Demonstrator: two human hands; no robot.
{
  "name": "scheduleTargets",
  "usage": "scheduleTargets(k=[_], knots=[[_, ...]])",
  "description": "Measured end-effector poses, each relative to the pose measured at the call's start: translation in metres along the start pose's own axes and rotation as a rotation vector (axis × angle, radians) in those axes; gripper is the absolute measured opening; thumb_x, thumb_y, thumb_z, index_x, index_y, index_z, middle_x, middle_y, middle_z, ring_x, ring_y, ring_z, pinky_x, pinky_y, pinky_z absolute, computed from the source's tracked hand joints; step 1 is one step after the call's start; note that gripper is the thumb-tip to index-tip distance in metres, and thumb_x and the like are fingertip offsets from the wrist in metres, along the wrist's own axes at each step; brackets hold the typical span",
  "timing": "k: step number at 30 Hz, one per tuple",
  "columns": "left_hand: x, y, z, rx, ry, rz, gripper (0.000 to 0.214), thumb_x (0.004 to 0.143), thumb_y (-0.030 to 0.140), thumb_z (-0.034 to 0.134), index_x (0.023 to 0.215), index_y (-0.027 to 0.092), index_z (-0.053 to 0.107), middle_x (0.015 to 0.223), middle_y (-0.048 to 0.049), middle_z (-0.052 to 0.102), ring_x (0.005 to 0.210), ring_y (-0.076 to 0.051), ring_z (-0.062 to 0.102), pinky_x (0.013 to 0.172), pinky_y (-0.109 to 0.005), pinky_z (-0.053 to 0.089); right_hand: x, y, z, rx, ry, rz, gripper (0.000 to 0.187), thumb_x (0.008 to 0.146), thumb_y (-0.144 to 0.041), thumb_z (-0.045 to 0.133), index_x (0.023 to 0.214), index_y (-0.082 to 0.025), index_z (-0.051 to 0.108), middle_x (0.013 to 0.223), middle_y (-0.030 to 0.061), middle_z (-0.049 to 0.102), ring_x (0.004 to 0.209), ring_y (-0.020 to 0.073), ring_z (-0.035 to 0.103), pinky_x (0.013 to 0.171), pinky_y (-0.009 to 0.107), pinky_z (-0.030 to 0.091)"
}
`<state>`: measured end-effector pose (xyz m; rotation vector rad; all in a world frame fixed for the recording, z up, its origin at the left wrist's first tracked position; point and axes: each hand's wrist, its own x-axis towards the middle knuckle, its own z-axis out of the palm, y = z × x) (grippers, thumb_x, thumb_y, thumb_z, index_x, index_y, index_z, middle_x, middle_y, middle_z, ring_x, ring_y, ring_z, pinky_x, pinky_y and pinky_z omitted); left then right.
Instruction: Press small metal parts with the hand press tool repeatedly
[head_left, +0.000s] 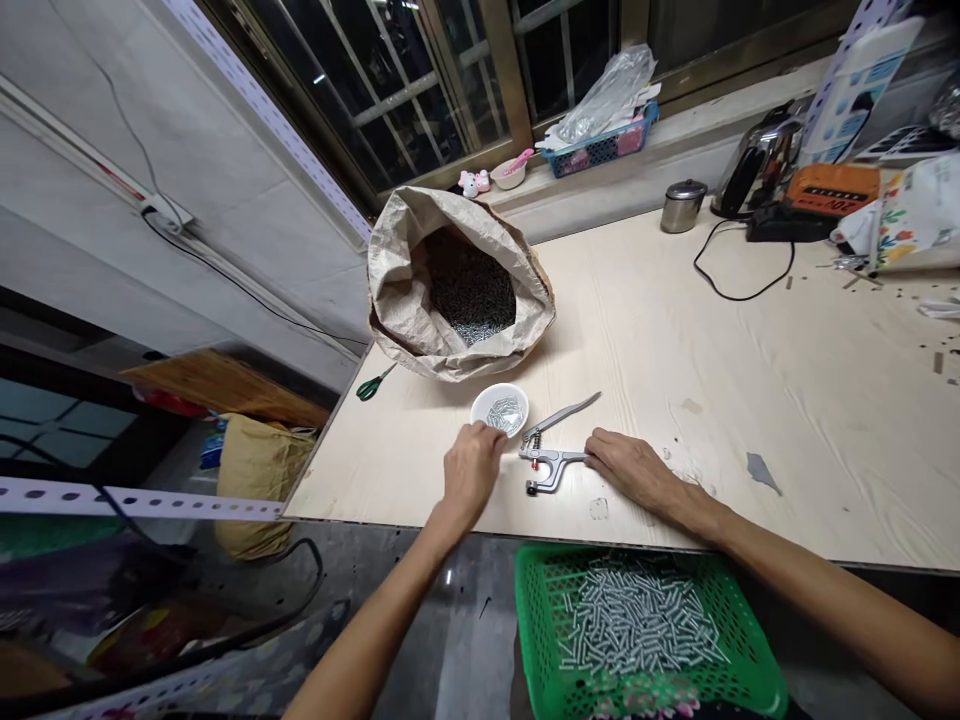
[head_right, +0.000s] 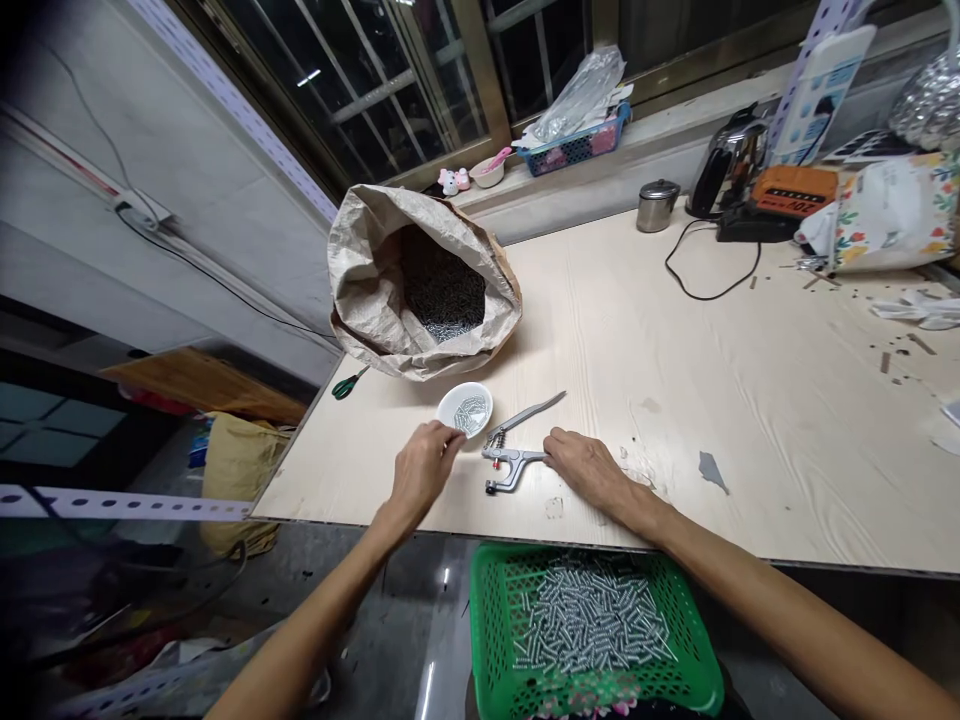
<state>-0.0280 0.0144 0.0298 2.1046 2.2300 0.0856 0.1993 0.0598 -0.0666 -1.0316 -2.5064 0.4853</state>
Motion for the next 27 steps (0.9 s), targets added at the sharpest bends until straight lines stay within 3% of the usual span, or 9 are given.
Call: scheduleTargets(k=[4, 7, 18, 27], knots=[[0.053, -0.020, 0.013, 0.109, -0.141, -0.032, 0.022, 0.089, 0.019, 0.050, 0.088, 0.016, 0.072, 0.098, -0.0092, 0.068, 0.099, -0.023, 0.058, 0.073, -0.029, 0.046, 0.000, 0.000, 0.000, 0.007, 0.031, -0.017, 0.014, 0.091, -0.015, 0.047, 0.079, -0.020, 0.051, 0.081, 0.0015, 0.058, 0.070, 0.0140, 0.054, 0.061, 0.026, 0.039], [0.069, -0.022, 0.021, 0.183, -0.204, -0.022, 0.021, 0.085, 0.017, 0.052, 0.086, 0.016, 0.073, 0.099, -0.0100, 0.069, 0.101, -0.024, 0.058, 0.072, -0.028, 0.047, 0.000, 0.001, 0.001, -0.004, 0.035, -0.023, 0.012, 0.090, -0.015, 0.049, 0.079, -0.020, 0.051, 0.081, 0.0015, 0.057, 0.070, 0.0134, 0.055, 0.060, 0.025, 0.038], [0.086, -0.017, 0.026, 0.330, -0.304, 0.067, 0.022, 0.084, 0.015, 0.050, 0.093, 0.011, 0.070, 0.103, -0.0166, 0.066, 0.099, -0.026, 0.062, 0.076, -0.031, 0.049, 0.000, 0.002, 0.002, -0.007, 0.016, -0.009, 0.010, 0.090, -0.016, 0.051, 0.081, -0.019, 0.051, 0.084, 0.0017, 0.057, 0.071, 0.0136, 0.054, 0.058, 0.026, 0.037], [0.080, -0.020, 0.028, 0.360, -0.307, 0.165, 0.029, 0.089, 0.011, 0.039, 0.098, 0.011, 0.067, 0.105, -0.0166, 0.063, 0.098, -0.024, 0.061, 0.077, -0.032, 0.048, 0.000, 0.002, 0.003, 0.003, 0.037, 0.003, 0.010, 0.090, -0.015, 0.050, 0.081, -0.019, 0.051, 0.083, 0.0016, 0.057, 0.071, 0.0135, 0.053, 0.058, 0.026, 0.035]])
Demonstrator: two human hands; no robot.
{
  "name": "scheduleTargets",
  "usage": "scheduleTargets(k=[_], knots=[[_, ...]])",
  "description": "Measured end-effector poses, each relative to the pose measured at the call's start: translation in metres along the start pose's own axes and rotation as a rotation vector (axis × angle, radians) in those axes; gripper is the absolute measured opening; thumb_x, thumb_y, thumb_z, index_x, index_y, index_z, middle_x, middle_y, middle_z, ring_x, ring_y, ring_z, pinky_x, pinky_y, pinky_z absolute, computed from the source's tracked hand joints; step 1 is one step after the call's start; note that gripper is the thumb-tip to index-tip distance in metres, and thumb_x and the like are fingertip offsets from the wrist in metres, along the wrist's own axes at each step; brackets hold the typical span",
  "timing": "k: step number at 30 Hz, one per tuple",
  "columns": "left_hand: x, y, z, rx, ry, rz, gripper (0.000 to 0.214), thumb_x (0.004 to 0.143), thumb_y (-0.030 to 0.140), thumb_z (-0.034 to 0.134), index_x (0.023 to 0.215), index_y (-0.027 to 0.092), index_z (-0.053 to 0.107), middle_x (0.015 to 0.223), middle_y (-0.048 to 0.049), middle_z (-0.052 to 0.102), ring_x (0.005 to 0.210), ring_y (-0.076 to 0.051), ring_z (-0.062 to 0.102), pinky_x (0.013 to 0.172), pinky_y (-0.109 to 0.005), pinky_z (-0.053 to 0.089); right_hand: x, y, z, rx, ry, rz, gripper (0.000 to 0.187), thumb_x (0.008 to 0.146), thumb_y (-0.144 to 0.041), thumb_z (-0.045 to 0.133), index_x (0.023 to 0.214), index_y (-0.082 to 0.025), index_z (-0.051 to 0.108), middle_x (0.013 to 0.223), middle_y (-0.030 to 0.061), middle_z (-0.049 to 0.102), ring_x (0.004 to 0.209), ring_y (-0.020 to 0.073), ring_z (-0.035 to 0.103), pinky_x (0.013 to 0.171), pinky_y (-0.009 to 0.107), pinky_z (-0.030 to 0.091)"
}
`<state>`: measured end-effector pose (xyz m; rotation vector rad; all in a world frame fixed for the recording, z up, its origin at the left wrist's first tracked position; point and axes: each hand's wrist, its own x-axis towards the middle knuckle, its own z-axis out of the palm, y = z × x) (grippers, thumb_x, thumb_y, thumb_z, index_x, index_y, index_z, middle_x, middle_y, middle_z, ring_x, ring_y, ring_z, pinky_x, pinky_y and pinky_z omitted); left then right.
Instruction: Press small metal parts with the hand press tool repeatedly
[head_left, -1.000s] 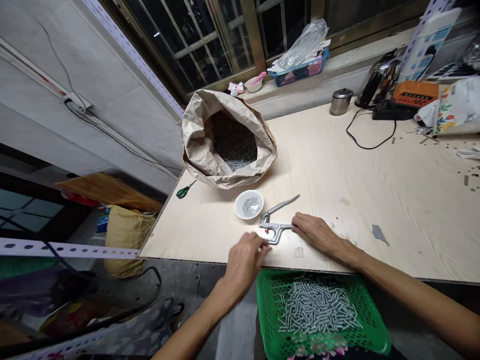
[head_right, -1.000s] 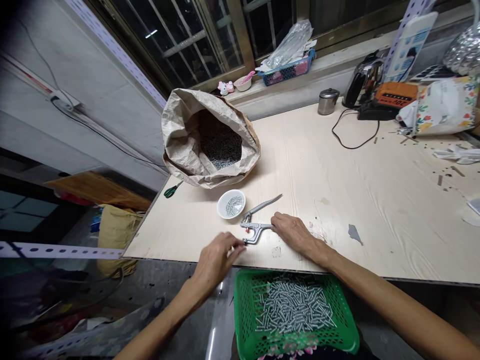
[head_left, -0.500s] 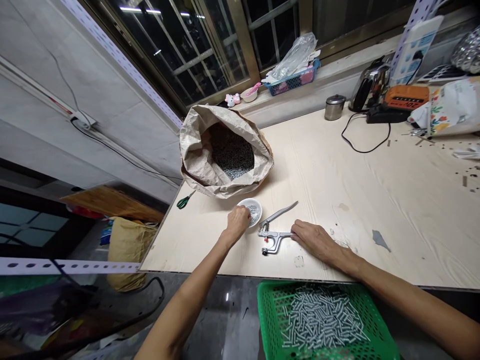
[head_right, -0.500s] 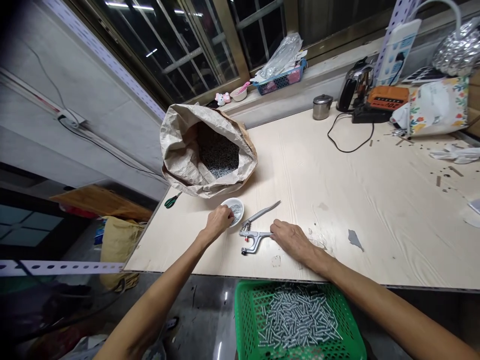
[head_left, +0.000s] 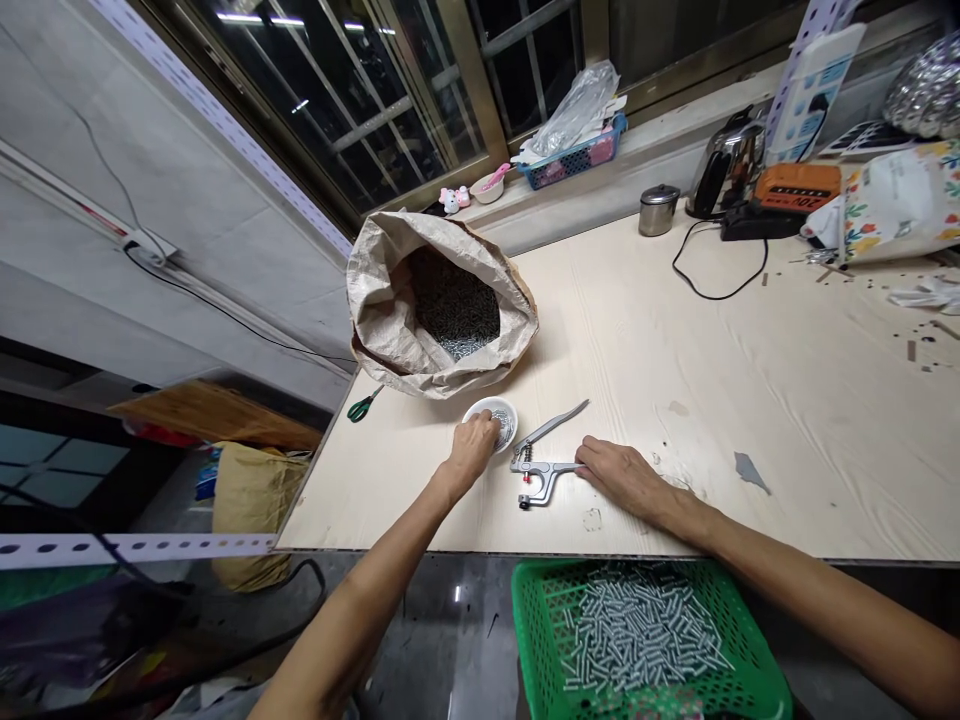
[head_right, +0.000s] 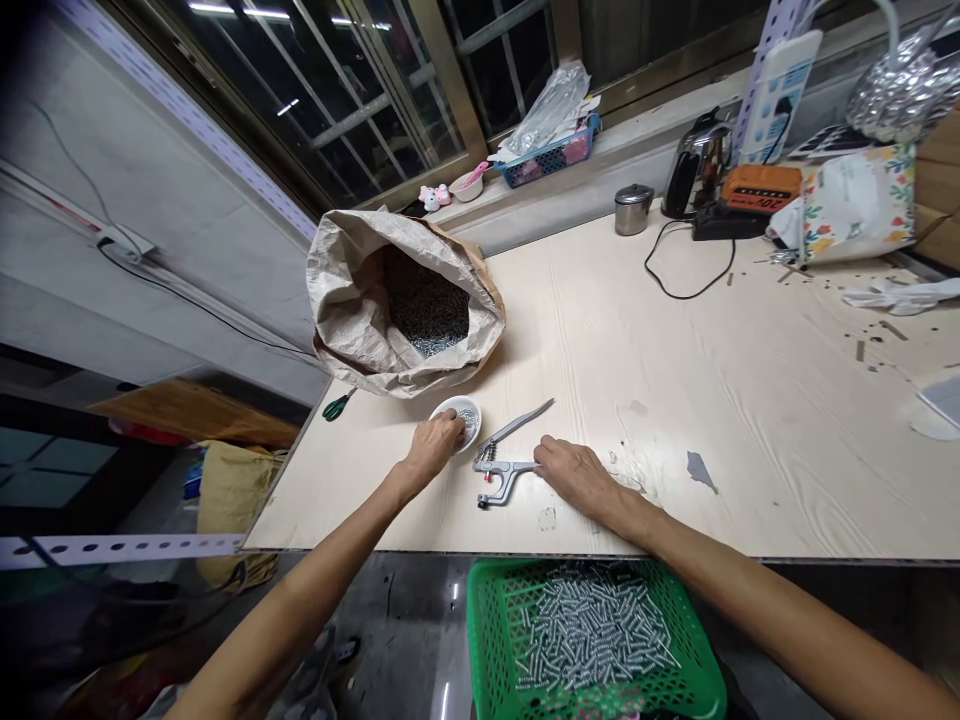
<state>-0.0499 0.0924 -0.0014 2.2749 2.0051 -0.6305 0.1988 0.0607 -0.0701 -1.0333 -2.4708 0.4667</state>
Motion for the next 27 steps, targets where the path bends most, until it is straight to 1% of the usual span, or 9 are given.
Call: scheduleTargets(k=[4, 7, 11, 13, 15, 18, 20, 23, 27], knots=[[0.000, -0.001, 0.001, 0.018, -0.001, 0.033, 0.031, 0.088, 0.006, 0.036, 0.098, 0.008, 0.066, 0.102, -0.0184, 0.062, 0.097, -0.025, 0.061, 0.076, -0.033, 0.048, 0.000, 0.000, 0.000, -0.008, -0.004, 0.012, 0.009, 0.090, -0.015, 0.051, 0.082, -0.019, 0.052, 0.084, 0.0017, 0.057, 0.070, 0.0135, 0.053, 0.057, 0.026, 0.035], [0.002, -0.003, 0.000, 0.010, 0.008, 0.078, 0.029, 0.090, 0.008, 0.038, 0.099, 0.010, 0.065, 0.103, -0.0167, 0.062, 0.098, -0.025, 0.061, 0.077, -0.032, 0.048, 0.000, -0.001, -0.001, -0.008, -0.019, 0.018, 0.009, 0.090, -0.016, 0.051, 0.082, -0.019, 0.053, 0.085, 0.0019, 0.057, 0.071, 0.0136, 0.054, 0.059, 0.026, 0.037], [0.005, -0.008, -0.005, -0.021, 0.021, 0.123, 0.022, 0.089, 0.013, 0.045, 0.088, 0.013, 0.066, 0.101, -0.0141, 0.063, 0.096, -0.023, 0.061, 0.077, -0.030, 0.048, 0.000, -0.002, -0.002, -0.008, -0.021, 0.018, 0.008, 0.091, -0.016, 0.051, 0.083, -0.019, 0.053, 0.085, 0.0022, 0.058, 0.073, 0.0138, 0.054, 0.059, 0.026, 0.037], [0.003, -0.010, -0.009, -0.065, 0.066, 0.122, 0.020, 0.088, 0.014, 0.047, 0.086, 0.013, 0.066, 0.100, -0.0134, 0.064, 0.095, -0.023, 0.061, 0.077, -0.030, 0.048, 0.000, -0.001, -0.001, -0.014, -0.010, 0.010, 0.009, 0.091, -0.016, 0.050, 0.083, -0.019, 0.053, 0.085, 0.0021, 0.058, 0.073, 0.0136, 0.054, 0.059, 0.026, 0.037], [-0.005, -0.008, -0.011, -0.228, 0.182, 0.090, 0.018, 0.086, 0.015, 0.049, 0.087, 0.014, 0.067, 0.097, -0.0113, 0.066, 0.091, -0.021, 0.062, 0.077, -0.029, 0.048, 0.001, 0.000, 0.001, -0.037, -0.006, -0.011, 0.010, 0.092, -0.016, 0.049, 0.083, -0.019, 0.053, 0.084, 0.0022, 0.058, 0.072, 0.0134, 0.053, 0.059, 0.026, 0.037], [-0.028, 0.001, -0.005, -0.676, 0.317, -0.015, 0.019, 0.082, 0.023, 0.053, 0.090, 0.015, 0.068, 0.085, -0.0059, 0.069, 0.077, -0.017, 0.062, 0.071, -0.027, 0.049, 0.001, 0.003, 0.005, -0.100, -0.009, -0.075, 0.013, 0.093, -0.016, 0.047, 0.081, -0.018, 0.053, 0.082, 0.0024, 0.057, 0.068, 0.0133, 0.051, 0.057, 0.027, 0.034], [-0.047, 0.009, 0.007, -0.949, 0.256, -0.106, 0.028, 0.080, 0.031, 0.054, 0.096, 0.014, 0.069, 0.078, -0.0043, 0.069, 0.066, -0.015, 0.061, 0.062, -0.026, 0.048, -0.001, 0.005, 0.007, -0.139, 0.005, -0.130, 0.016, 0.094, -0.016, 0.044, 0.080, -0.017, 0.052, 0.080, 0.0025, 0.057, 0.065, 0.0131, 0.048, 0.055, 0.028, 0.032], [-0.071, 0.020, 0.029, -1.202, 0.115, -0.237, 0.037, 0.073, 0.039, 0.059, 0.095, 0.011, 0.070, 0.075, -0.0045, 0.068, 0.054, -0.013, 0.057, 0.055, -0.026, 0.046, -0.004, 0.005, 0.007, -0.193, 0.064, -0.214, 0.023, 0.095, -0.012, 0.037, 0.077, -0.017, 0.052, 0.074, 0.0023, 0.054, 0.061, 0.0129, 0.043, 0.053, 0.029, 0.028], [-0.085, 0.028, 0.048, -1.434, 0.120, -0.349, 0.038, 0.062, 0.045, 0.069, 0.079, 0.011, 0.069, 0.067, -0.0031, 0.066, 0.054, -0.012, 0.055, 0.055, -0.025, 0.045, -0.008, 0.002, 0.003, -0.255, 0.132, -0.311, 0.031, 0.096, -0.008, 0.032, 0.074, -0.018, 0.050, 0.068, 0.0012, 0.050, 0.060, 0.0132, 0.039, 0.055, 0.031, 0.027]])
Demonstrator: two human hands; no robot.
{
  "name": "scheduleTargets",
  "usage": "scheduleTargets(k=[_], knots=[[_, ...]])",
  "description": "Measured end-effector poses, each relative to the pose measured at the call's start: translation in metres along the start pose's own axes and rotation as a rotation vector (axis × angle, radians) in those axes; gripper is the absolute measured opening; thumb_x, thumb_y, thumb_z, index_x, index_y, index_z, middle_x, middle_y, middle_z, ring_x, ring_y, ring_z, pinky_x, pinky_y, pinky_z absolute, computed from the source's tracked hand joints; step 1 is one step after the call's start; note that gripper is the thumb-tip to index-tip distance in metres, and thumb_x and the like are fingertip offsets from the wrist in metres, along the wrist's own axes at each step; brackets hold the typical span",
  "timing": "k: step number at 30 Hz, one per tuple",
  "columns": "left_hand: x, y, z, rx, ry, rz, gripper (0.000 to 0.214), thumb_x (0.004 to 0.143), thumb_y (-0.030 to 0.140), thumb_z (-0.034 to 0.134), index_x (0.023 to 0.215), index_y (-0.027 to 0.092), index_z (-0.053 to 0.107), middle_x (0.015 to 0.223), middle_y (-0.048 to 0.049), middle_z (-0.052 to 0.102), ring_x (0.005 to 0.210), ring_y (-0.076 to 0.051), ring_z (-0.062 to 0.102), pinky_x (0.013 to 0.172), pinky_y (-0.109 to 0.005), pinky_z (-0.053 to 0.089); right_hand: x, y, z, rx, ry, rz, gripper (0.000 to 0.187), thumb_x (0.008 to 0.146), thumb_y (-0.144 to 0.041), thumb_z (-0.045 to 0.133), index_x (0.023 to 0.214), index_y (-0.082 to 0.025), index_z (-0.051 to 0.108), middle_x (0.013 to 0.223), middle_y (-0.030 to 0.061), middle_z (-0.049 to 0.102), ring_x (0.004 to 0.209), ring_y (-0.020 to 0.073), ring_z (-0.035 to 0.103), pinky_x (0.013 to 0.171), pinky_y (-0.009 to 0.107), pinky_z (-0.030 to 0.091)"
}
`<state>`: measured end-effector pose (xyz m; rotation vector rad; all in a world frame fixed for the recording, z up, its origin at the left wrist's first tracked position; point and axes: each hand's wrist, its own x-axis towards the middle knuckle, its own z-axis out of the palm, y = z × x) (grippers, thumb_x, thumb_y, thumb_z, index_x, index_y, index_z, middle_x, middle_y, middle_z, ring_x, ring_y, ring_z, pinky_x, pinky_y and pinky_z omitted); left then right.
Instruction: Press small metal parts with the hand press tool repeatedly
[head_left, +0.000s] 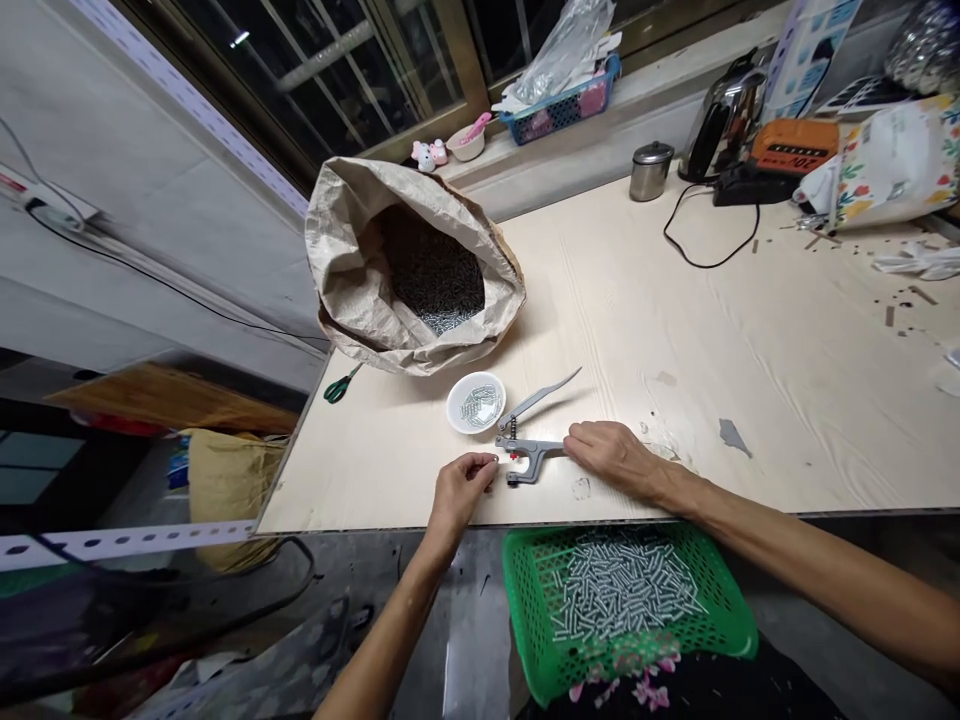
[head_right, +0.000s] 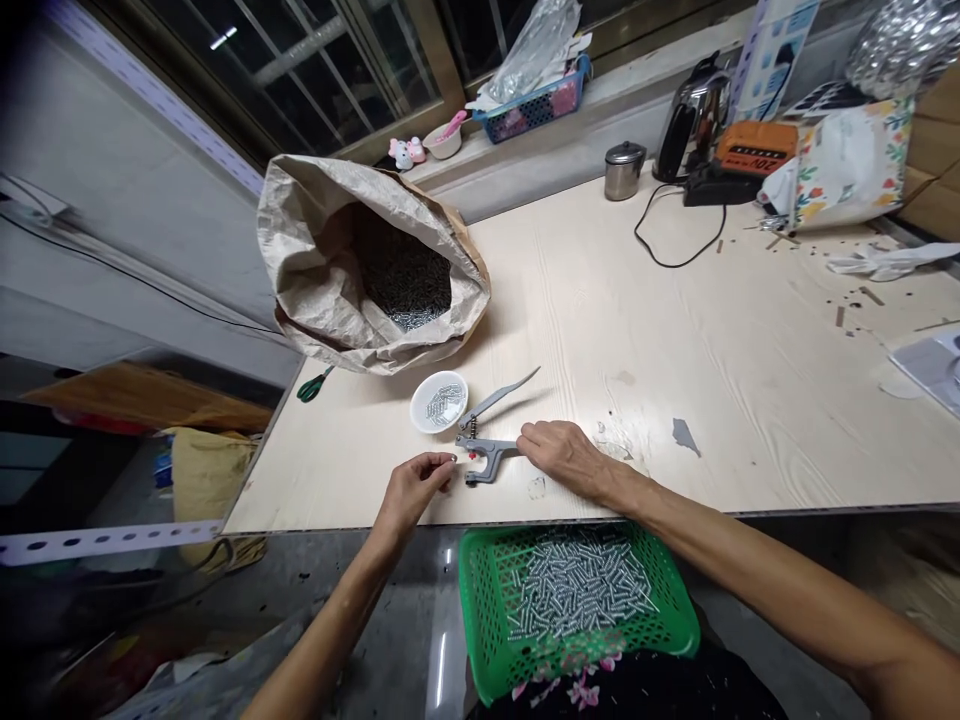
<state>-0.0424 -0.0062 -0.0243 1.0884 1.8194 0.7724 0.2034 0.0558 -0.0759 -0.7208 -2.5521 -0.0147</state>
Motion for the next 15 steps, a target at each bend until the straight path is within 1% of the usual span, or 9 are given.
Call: scheduleTargets(k=[3, 7, 12, 15], knots=[[-0.003, -0.003, 0.005, -0.094, 0.003, -0.036, 0.041, 0.057, 0.047, 0.073, 0.077, 0.011, 0.070, 0.068, -0.0039, 0.068, 0.061, -0.014, 0.058, 0.060, -0.025, 0.047, -0.001, -0.002, -0.002, -0.022, 0.033, -0.043, 0.032, 0.098, -0.010, 0.031, 0.074, -0.019, 0.049, 0.067, 0.0005, 0.049, 0.061, 0.0131, 0.039, 0.055, 0.031, 0.026], [-0.005, -0.004, 0.012, -0.106, 0.035, -0.063, 0.043, 0.057, 0.049, 0.075, 0.078, 0.011, 0.071, 0.073, -0.0056, 0.070, 0.064, -0.014, 0.058, 0.062, -0.026, 0.047, -0.002, -0.003, -0.003, -0.031, 0.061, -0.082, 0.031, 0.098, -0.010, 0.032, 0.075, -0.019, 0.050, 0.068, 0.0003, 0.050, 0.061, 0.0127, 0.040, 0.056, 0.031, 0.027], [0.000, -0.006, 0.018, -0.042, 0.038, -0.053, 0.039, 0.059, 0.047, 0.074, 0.074, 0.011, 0.071, 0.069, -0.0044, 0.068, 0.059, -0.013, 0.055, 0.055, -0.023, 0.042, -0.003, -0.004, -0.004, -0.041, 0.067, -0.070, 0.031, 0.098, -0.009, 0.032, 0.074, -0.019, 0.050, 0.067, 0.0002, 0.049, 0.061, 0.0129, 0.039, 0.055, 0.031, 0.026], [0.003, -0.004, 0.019, -0.065, -0.015, -0.101, 0.034, 0.058, 0.044, 0.074, 0.067, 0.012, 0.067, 0.055, -0.0002, 0.061, 0.049, -0.010, 0.050, 0.048, -0.022, 0.038, -0.002, -0.004, -0.006, -0.036, 0.039, -0.055, 0.031, 0.097, -0.009, 0.032, 0.074, -0.019, 0.050, 0.066, 0.0002, 0.049, 0.060, 0.0131, 0.039, 0.054, 0.031, 0.026]])
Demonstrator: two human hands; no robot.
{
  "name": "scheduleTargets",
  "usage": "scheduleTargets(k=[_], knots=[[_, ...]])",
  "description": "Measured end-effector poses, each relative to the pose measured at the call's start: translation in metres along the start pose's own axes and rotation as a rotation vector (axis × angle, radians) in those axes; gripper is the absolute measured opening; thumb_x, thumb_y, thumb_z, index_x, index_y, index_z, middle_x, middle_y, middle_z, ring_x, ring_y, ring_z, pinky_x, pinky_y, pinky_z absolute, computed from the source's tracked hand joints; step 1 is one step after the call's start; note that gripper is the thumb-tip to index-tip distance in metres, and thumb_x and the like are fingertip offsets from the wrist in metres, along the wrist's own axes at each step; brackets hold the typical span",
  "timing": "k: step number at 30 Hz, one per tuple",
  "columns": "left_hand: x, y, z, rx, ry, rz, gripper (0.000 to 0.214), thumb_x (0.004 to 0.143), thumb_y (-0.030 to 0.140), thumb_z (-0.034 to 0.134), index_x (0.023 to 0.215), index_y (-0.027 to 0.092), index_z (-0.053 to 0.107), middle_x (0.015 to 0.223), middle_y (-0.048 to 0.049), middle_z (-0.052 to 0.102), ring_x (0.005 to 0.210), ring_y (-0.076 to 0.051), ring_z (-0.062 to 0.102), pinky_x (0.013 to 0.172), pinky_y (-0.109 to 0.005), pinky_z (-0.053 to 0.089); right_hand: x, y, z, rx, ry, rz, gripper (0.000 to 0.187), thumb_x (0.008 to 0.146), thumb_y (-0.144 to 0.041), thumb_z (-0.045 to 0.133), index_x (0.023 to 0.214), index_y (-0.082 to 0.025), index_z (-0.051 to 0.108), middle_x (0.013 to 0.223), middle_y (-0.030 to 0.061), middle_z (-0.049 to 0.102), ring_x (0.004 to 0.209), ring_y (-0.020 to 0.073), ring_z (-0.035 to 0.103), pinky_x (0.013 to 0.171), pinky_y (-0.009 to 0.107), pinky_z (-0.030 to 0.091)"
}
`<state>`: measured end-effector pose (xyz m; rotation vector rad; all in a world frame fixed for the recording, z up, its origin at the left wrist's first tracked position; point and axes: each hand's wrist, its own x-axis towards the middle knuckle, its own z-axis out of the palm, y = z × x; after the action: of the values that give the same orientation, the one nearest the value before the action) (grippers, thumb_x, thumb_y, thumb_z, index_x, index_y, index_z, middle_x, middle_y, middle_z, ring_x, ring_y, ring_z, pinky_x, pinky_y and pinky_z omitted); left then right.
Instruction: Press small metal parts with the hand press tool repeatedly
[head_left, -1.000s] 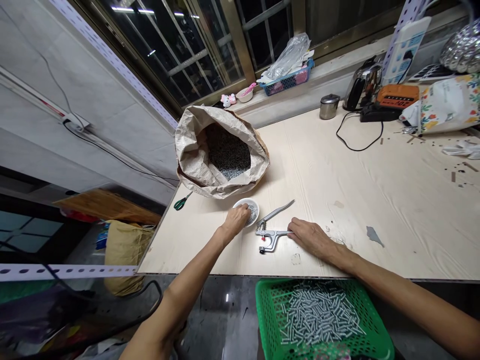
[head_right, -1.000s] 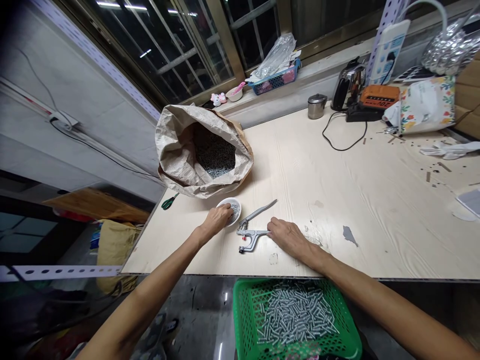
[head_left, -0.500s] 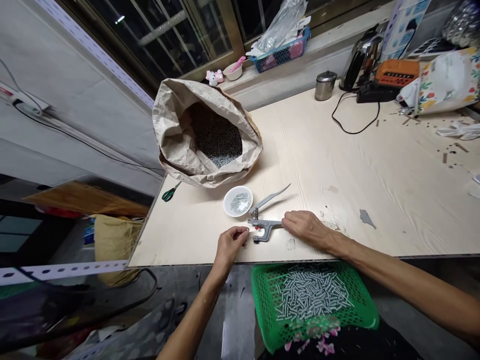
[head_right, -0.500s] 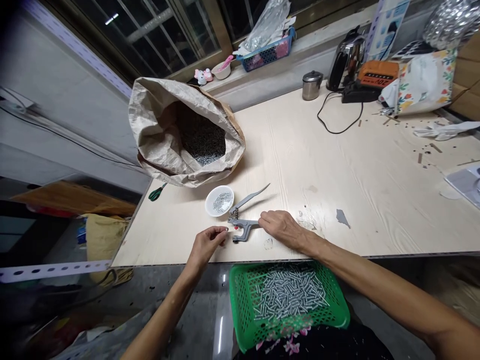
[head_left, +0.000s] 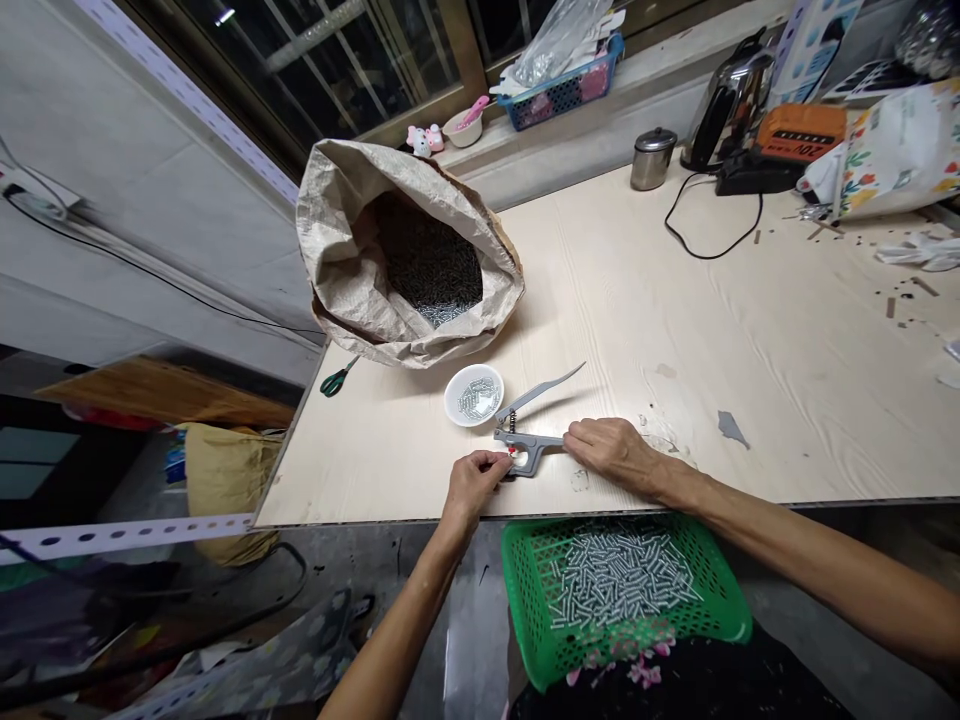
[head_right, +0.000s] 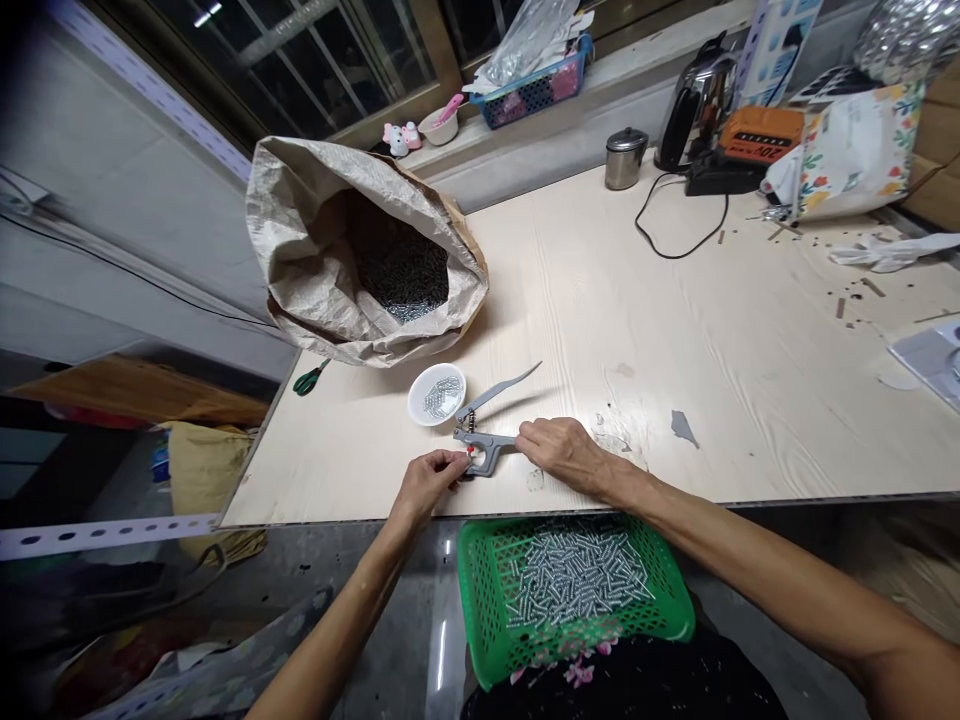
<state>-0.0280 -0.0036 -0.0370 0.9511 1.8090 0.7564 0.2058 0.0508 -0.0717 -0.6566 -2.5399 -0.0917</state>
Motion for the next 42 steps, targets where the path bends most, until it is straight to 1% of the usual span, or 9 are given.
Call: scheduleTargets(k=[10, 17, 21, 22, 25, 29, 35, 39, 42], knots=[[0.011, 0.024, -0.016, 0.133, -0.375, -0.348, 0.023, 0.061, 0.030, 0.079, 0.062, 0.012, 0.063, 0.045, 0.0007, 0.060, 0.042, -0.010, 0.054, 0.050, -0.023, 0.045, -0.001, 0.001, 0.005, 0.084, -0.158, 0.063, 0.026, 0.096, -0.011, 0.035, 0.077, -0.018, 0.052, 0.072, 0.0018, 0.055, 0.060, 0.0129, 0.040, 0.053, 0.031, 0.024], [0.013, 0.031, -0.013, 0.249, -0.434, -0.524, 0.028, 0.054, 0.028, 0.084, 0.061, 0.013, 0.062, 0.044, -0.0012, 0.062, 0.040, -0.010, 0.055, 0.049, -0.022, 0.045, 0.002, -0.002, 0.001, 0.160, -0.290, 0.116, 0.020, 0.095, -0.017, 0.040, 0.083, -0.017, 0.056, 0.080, 0.0031, 0.060, 0.064, 0.0133, 0.045, 0.053, 0.030, 0.025], [0.010, 0.028, -0.012, 0.241, -0.416, -0.542, 0.029, 0.053, 0.029, 0.085, 0.061, 0.012, 0.063, 0.044, -0.0009, 0.062, 0.040, -0.010, 0.055, 0.048, -0.021, 0.046, 0.005, 0.003, -0.011, 0.223, -0.332, 0.138, 0.019, 0.094, -0.033, 0.049, 0.091, -0.018, 0.059, 0.094, 0.0062, 0.063, 0.081, 0.0182, 0.053, 0.066, 0.031, 0.038], [0.010, 0.027, -0.013, 0.234, -0.413, -0.544, 0.028, 0.053, 0.029, 0.084, 0.062, 0.012, 0.064, 0.044, -0.0007, 0.062, 0.040, -0.009, 0.055, 0.049, -0.022, 0.046, 0.006, 0.006, -0.014, 0.239, -0.316, 0.149, 0.026, 0.091, -0.042, 0.054, 0.098, -0.017, 0.059, 0.103, 0.0087, 0.062, 0.091, 0.0213, 0.053, 0.073, 0.033, 0.040], [0.007, 0.023, -0.014, 0.198, -0.413, -0.535, 0.026, 0.055, 0.029, 0.084, 0.064, 0.013, 0.066, 0.045, -0.0009, 0.062, 0.041, -0.010, 0.055, 0.050, -0.023, 0.047, 0.010, 0.019, -0.016, 0.241, -0.267, 0.191, 0.072, 0.074, -0.062, 0.066, 0.126, -0.015, 0.049, 0.134, 0.0191, 0.047, 0.121, 0.0335, 0.042, 0.093, 0.047, 0.038], [0.002, 0.020, -0.015, 0.166, -0.418, -0.519, 0.027, 0.054, 0.032, 0.084, 0.062, 0.012, 0.066, 0.045, -0.0011, 0.062, 0.041, -0.009, 0.054, 0.050, -0.023, 0.047, 0.018, 0.032, -0.012, 0.226, -0.333, 0.165, 0.097, 0.060, -0.067, 0.073, 0.134, -0.012, 0.043, 0.138, 0.0228, 0.043, 0.132, 0.0419, 0.028, 0.101, 0.060, 0.028], [-0.001, 0.020, -0.013, 0.150, -0.386, -0.486, 0.028, 0.052, 0.034, 0.084, 0.060, 0.013, 0.066, 0.045, 0.0000, 0.061, 0.042, -0.009, 0.053, 0.051, -0.023, 0.046, 0.028, 0.030, -0.020, 0.216, -0.408, 0.182, 0.082, 0.062, -0.057, 0.076, 0.125, -0.012, 0.050, 0.121, 0.0182, 0.055, 0.111, 0.0343, 0.048, 0.100, 0.058, 0.028], [-0.005, 0.020, -0.014, 0.221, -0.377, -0.469, 0.028, 0.059, 0.036, 0.080, 0.060, 0.014, 0.064, 0.045, 0.0010, 0.059, 0.042, -0.010, 0.052, 0.053, -0.026, 0.047, 0.030, 0.026, -0.024, 0.192, -0.419, 0.184, 0.070, 0.064, -0.052, 0.077, 0.116, -0.011, 0.054, 0.110, 0.0147, 0.058, 0.100, 0.0307, 0.050, 0.094, 0.052, 0.034], [-0.017, 0.021, -0.009, 0.531, -0.253, -0.208, 0.030, 0.071, 0.040, 0.071, 0.058, 0.015, 0.060, 0.051, -0.0013, 0.059, 0.050, -0.015, 0.056, 0.056, -0.029, 0.048, 0.029, 0.024, -0.023, 0.164, -0.410, 0.170, 0.060, 0.066, -0.050, 0.076, 0.109, -0.012, 0.057, 0.105, 0.0127, 0.058, 0.095, 0.0283, 0.050, 0.088, 0.046, 0.037]])
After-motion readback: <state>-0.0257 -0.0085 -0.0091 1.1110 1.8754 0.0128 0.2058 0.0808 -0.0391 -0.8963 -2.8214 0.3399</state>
